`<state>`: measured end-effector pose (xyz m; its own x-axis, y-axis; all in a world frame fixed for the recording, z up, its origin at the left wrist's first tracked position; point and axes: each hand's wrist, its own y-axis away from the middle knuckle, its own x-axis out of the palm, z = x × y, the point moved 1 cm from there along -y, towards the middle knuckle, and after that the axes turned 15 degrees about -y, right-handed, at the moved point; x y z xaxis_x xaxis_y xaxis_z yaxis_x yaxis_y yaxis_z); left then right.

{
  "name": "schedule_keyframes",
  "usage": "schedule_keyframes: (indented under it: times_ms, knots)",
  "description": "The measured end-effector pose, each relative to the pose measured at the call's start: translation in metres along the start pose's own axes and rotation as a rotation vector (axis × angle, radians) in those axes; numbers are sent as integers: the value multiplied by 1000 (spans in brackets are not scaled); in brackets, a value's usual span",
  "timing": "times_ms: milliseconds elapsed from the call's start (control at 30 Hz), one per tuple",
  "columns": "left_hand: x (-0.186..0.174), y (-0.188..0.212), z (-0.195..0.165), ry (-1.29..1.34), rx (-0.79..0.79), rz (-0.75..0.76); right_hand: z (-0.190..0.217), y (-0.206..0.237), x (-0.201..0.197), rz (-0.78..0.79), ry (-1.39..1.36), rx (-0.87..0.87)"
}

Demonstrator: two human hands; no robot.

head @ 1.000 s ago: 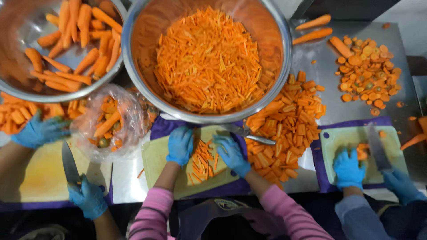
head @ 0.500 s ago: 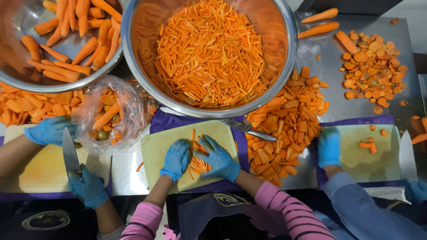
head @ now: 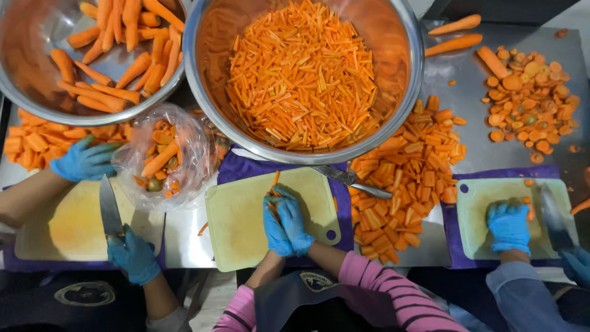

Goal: The person cuts peeled carrot pieces into thin sticks with a knife on a cutting board and pushes the cut sticks aside, adding to a large bowl of cut carrots. Other workers at the same table cut carrots in the same way.

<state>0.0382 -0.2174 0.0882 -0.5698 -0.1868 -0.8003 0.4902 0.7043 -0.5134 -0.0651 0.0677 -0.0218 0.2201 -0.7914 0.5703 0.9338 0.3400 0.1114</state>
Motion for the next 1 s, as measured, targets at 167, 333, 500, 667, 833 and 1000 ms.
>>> schedule_keyframes:
  times_ms: [167,333,500,667,833,1000]
  knots:
    - [33,-3,103,-401,220,-221,45,-10,36,-121,-577,135]
    - [0,-38,-87,59,162,-82,167,-83,73,213,335,-412]
    - [44,-17,-296,835,297,251,250,-130,0,150,377,-668]
    - [83,121,-292,796,847,601,265,-66,-166,-480,395,-689]
    - [110,164,-374,529,719,692,250,-20,-265,-1004,960,-511]
    - [155,146,-452,348,545,772,247,-60,-260,-946,1328,-507]
